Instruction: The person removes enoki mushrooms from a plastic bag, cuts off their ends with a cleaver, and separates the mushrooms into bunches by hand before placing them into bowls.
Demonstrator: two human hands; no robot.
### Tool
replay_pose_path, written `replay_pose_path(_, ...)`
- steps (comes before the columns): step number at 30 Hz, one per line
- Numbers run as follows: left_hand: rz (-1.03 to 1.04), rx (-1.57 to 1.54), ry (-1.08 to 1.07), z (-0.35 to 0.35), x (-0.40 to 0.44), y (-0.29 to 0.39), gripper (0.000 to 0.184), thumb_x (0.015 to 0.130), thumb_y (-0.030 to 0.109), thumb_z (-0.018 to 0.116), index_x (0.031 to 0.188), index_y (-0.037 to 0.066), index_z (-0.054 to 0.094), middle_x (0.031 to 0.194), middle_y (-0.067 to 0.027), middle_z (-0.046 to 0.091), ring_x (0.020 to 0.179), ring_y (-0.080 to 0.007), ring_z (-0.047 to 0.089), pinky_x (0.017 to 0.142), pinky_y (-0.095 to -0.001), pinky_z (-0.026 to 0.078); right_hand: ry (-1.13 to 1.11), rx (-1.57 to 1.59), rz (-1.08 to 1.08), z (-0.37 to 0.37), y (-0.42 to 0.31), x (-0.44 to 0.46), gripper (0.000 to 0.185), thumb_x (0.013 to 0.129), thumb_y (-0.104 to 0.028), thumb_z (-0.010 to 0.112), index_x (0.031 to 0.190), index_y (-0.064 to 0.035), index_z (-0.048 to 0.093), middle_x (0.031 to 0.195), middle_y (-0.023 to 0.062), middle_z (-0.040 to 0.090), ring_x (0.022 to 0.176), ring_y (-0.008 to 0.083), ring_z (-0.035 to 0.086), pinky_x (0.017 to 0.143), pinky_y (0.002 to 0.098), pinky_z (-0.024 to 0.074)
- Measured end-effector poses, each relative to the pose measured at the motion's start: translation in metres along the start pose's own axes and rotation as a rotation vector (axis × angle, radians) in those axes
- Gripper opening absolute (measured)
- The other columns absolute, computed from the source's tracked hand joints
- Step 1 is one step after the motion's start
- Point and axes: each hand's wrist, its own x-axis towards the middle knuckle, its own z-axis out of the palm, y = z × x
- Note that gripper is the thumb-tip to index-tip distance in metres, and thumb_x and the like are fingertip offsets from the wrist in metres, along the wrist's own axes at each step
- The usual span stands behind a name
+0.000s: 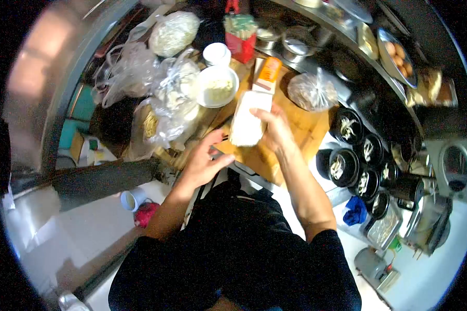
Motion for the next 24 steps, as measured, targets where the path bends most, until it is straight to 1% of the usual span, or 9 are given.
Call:
replay_pose_path(2, -0.184, -0.482, -0.231, 0.030, 0.019, 0.013, 0.069, 0.088, 0.022, 0.082, 0.144, -0.003, 0.050, 0.134, -0.0160, 0.063, 0.113, -0.0236, 0.067, 0.098, -0.0339, 0.052, 0.033, 0.106, -0.043, -0.015, 0.012, -0.031, 0.038, 0.088, -0.004, 0.072, 0.126, -0.0013, 0.064, 0.115, 0.0114, 0.073, 0.101, 0.0231, 0.073, 0.092, 0.0397, 0.0604)
replay_pose_path(4, -0.079, -0.354, -0.269, 0.060, 0.034, -0.001, 0.061, 0.089, 0.020, 0.081, 0.139, -0.003, 0.055, 0.128, -0.0123, 0.066, 0.111, -0.0204, 0.066, 0.097, -0.0330, 0.053, 0.095, 0.145, -0.112, -0.025, 0.017, -0.055, 0.039, 0.088, -0.004, 0.074, 0.126, -0.0020, 0.065, 0.117, 0.0109, 0.073, 0.102, 0.0216, 0.071, 0.094, 0.0386, 0.0586)
replay_pose_path(10, -0.188, -0.591, -0.518, 0.100, 0.035, 0.033, 0.039, 0.091, 0.010, 0.075, 0.126, -0.002, 0.065, 0.116, -0.0068, 0.071, 0.102, -0.0147, 0.067, 0.091, -0.0322, 0.054, 0.246, -0.064, -0.213, -0.061, -0.021, -0.132, 0.045, 0.094, -0.014, 0.074, 0.135, -0.0009, 0.060, 0.125, 0.0098, 0.069, 0.114, 0.0196, 0.065, 0.100, 0.0364, 0.0520)
replay_pose_path(12, -0.185, -0.579, -0.568, 0.112, 0.030, 0.039, 0.036, 0.092, 0.010, 0.074, 0.126, 0.000, 0.066, 0.114, -0.0057, 0.072, 0.102, -0.0129, 0.067, 0.091, -0.0311, 0.054, 0.315, -0.092, -0.225, -0.077, -0.027, -0.155, 0.047, 0.097, -0.026, 0.072, 0.135, -0.0022, 0.060, 0.126, 0.0110, 0.067, 0.112, 0.0207, 0.065, 0.095, 0.0375, 0.0544)
replay_pose_path(15, 0.203, 0.121, -0.436, 0.116, 0.020, 0.083, 0.039, 0.089, 0.008, 0.073, 0.127, 0.003, 0.066, 0.117, -0.0119, 0.073, 0.105, -0.0267, 0.070, 0.095, -0.0359, 0.054, 0.390, -0.064, -0.002, -0.094, -0.035, -0.185, 0.057, 0.099, -0.048, 0.064, 0.136, -0.0039, 0.059, 0.121, 0.0122, 0.067, 0.108, 0.0235, 0.066, 0.090, 0.0404, 0.0578)
replay_pose_path(16, 0.208, 0.125, -0.450, 0.117, 0.022, 0.087, 0.039, 0.089, 0.008, 0.073, 0.127, 0.003, 0.066, 0.117, -0.0119, 0.073, 0.105, -0.0267, 0.070, 0.095, -0.0359, 0.054, 0.361, 0.018, 0.038, -0.098, -0.033, -0.193, 0.061, 0.100, -0.053, 0.060, 0.136, -0.0032, 0.058, 0.120, 0.0131, 0.068, 0.107, 0.0246, 0.067, 0.089, 0.0412, 0.0587)
replay_pose_path(18, 0.829, 0.440, -0.395, 0.117, 0.028, 0.090, 0.043, 0.086, 0.006, 0.072, 0.128, 0.002, 0.065, 0.128, -0.0169, 0.067, 0.117, -0.0364, 0.064, 0.099, -0.0419, 0.052, 0.333, 0.239, 0.009, -0.102, -0.027, -0.205, 0.053, 0.103, -0.045, 0.059, 0.136, -0.0030, 0.059, 0.123, 0.0147, 0.068, 0.113, 0.0253, 0.067, 0.093, 0.0414, 0.0584)
replay_pose_path(19, 0.934, 0.506, -0.360, 0.118, 0.030, 0.094, 0.046, 0.086, -0.002, 0.065, 0.132, 0.002, 0.063, 0.138, -0.0189, 0.062, 0.124, -0.0369, 0.061, 0.103, -0.0409, 0.052, 0.298, 0.219, -0.116, -0.111, -0.017, -0.207, 0.043, 0.100, -0.026, 0.066, 0.136, -0.0029, 0.060, 0.127, 0.0154, 0.068, 0.120, 0.0254, 0.066, 0.100, 0.0411, 0.0556)
replay_pose_path(24, 0.529, 0.160, -0.055, 0.130, 0.022, 0.104, 0.047, 0.091, -0.005, 0.059, 0.138, -0.002, 0.055, 0.133, -0.0227, 0.063, 0.121, -0.0314, 0.065, 0.097, -0.0396, 0.057, 0.170, 0.312, -0.423, -0.099, -0.011, -0.223, 0.053, 0.084, 0.001, 0.077, 0.135, 0.0000, 0.060, 0.138, 0.0162, 0.064, 0.129, 0.0267, 0.060, 0.114, 0.0424, 0.0446)
